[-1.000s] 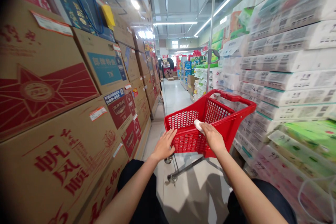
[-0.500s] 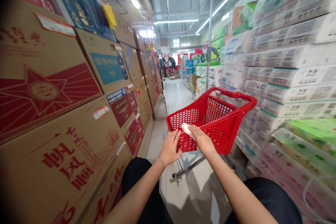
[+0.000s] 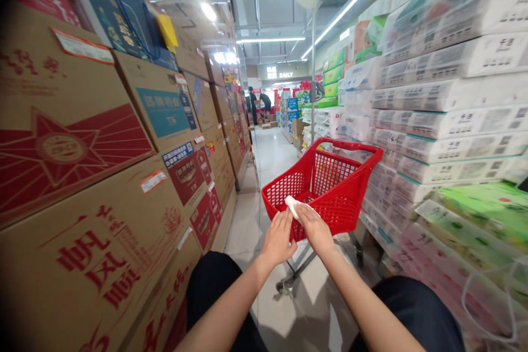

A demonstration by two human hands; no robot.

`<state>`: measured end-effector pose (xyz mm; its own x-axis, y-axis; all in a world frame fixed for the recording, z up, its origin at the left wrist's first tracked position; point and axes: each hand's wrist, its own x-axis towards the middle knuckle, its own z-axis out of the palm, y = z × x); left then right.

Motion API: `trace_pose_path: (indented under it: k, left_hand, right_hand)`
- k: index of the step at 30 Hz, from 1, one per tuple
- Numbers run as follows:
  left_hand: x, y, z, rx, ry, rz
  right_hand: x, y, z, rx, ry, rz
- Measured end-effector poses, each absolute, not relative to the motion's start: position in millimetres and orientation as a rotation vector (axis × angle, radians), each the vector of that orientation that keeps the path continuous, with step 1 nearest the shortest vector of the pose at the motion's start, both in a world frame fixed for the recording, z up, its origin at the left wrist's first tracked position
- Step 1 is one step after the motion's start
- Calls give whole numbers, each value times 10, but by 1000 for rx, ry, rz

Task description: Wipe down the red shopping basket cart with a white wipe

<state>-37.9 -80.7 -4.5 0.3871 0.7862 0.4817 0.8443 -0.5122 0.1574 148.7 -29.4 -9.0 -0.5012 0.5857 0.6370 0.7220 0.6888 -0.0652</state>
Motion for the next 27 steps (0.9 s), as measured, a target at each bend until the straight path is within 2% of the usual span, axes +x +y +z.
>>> trace_pose_path:
  k: [8,18,23,27]
  left_hand:
    - [-248,-958,20,-2641,-1340,-751]
    - [-336,-864,81,-2811,-1183,-694]
    - [-709,-594,93,-2546,-1499,-619]
    - [-784,-450,53,-2484,-1570,-566]
  right_hand:
    - [2098,-106,113,-1208,-2150,-326]
    - [1857,-547,46,-1063,-2237,-367]
    - [2020,-323,110,-1114,-2245,-360]
    - [1998,-180,132,-1246,-2176,-375]
